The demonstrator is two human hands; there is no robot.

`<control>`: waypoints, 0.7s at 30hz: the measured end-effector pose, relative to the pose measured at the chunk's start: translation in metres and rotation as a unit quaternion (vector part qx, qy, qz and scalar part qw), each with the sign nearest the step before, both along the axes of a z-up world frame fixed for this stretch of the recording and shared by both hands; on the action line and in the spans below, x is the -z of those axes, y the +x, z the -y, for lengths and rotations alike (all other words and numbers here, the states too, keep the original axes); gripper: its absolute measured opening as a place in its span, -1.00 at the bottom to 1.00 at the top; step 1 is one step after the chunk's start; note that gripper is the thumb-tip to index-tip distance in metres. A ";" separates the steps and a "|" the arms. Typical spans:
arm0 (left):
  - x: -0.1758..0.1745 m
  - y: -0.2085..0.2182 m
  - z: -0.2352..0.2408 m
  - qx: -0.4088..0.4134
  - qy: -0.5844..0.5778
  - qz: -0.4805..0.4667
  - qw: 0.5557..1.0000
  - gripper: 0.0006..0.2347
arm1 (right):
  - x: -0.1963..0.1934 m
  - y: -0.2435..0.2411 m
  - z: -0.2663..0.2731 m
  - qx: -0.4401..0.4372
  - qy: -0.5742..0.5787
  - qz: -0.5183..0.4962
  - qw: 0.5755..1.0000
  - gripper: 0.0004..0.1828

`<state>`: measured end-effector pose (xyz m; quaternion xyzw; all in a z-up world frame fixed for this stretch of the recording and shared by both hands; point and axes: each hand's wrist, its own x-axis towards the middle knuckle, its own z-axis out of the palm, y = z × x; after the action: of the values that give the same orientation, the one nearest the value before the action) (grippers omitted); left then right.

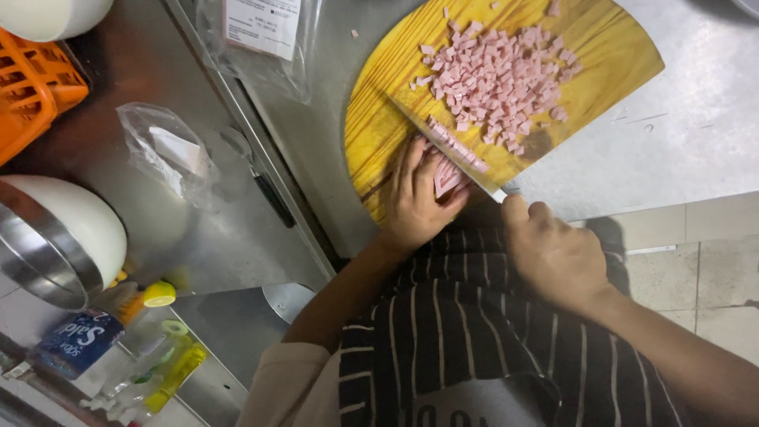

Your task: A person is slicing ham into thin strips and then dicing them into small pieces on a wooden cutting board.

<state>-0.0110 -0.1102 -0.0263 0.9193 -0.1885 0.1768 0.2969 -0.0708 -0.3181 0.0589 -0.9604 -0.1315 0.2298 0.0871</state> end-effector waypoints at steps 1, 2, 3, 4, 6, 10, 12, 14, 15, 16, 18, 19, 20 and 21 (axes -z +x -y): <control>-0.001 0.001 0.001 -0.001 0.000 -0.002 1.000 -0.54 | -0.003 0.001 0.000 -0.001 0.000 -0.002 1.000 -0.89; -0.003 0.002 0.001 0.001 -0.004 0.004 1.000 -0.54 | -0.006 0.003 -0.001 0.003 0.010 -0.010 1.000 -0.87; -0.005 0.003 0.001 0.004 -0.007 0.010 1.000 -0.55 | -0.009 0.005 -0.001 0.006 0.021 -0.018 1.000 -0.85; -0.006 0.004 0.001 0.001 -0.007 0.007 1.000 -0.55 | -0.007 0.004 -0.001 0.004 0.021 -0.020 1.000 -0.85; -0.008 0.005 0.002 0.007 -0.015 -0.003 1.000 -0.55 | -0.004 0.001 -0.001 -0.002 -0.010 -0.009 1.000 -0.88; -0.005 0.005 -0.001 0.012 -0.008 -0.003 1.000 -0.53 | 0.003 -0.001 -0.004 0.007 -0.014 -0.005 1.000 -0.88; -0.006 0.004 -0.001 0.010 -0.012 0.002 1.000 -0.53 | 0.008 -0.004 -0.005 -0.001 -0.022 -0.004 1.000 -0.84; -0.005 0.006 0.000 0.007 -0.010 0.005 1.000 -0.53 | 0.003 0.001 -0.007 -0.013 -0.037 0.022 0.999 -0.88; -0.005 0.007 0.000 0.006 -0.006 0.010 1.000 -0.53 | 0.001 0.004 -0.008 -0.023 -0.051 0.051 0.997 -0.89; -0.006 0.008 0.000 0.004 -0.007 0.009 1.000 -0.53 | 0.005 0.004 -0.009 -0.025 -0.051 0.049 0.997 -0.89; -0.008 0.011 0.000 0.011 0.001 0.015 1.000 -0.53 | 0.012 0.005 -0.010 -0.019 -0.059 0.065 0.996 -0.91; -0.007 0.011 0.000 0.010 0.001 0.015 1.000 -0.53 | 0.021 0.002 -0.012 -0.020 -0.059 0.064 0.996 -0.91; -0.006 0.012 0.000 0.015 -0.004 0.020 1.000 -0.52 | 0.030 -0.001 -0.012 -0.019 -0.068 0.084 0.994 -0.93; -0.005 0.012 0.000 0.019 -0.009 0.025 0.999 -0.50 | 0.039 -0.004 -0.013 -0.018 -0.076 0.104 0.991 -0.93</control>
<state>0.0007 -0.1100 -0.0211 0.9081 -0.2118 0.1954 0.3037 -0.0750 -0.3056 0.0201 -0.9803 -0.1396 0.1393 -0.0044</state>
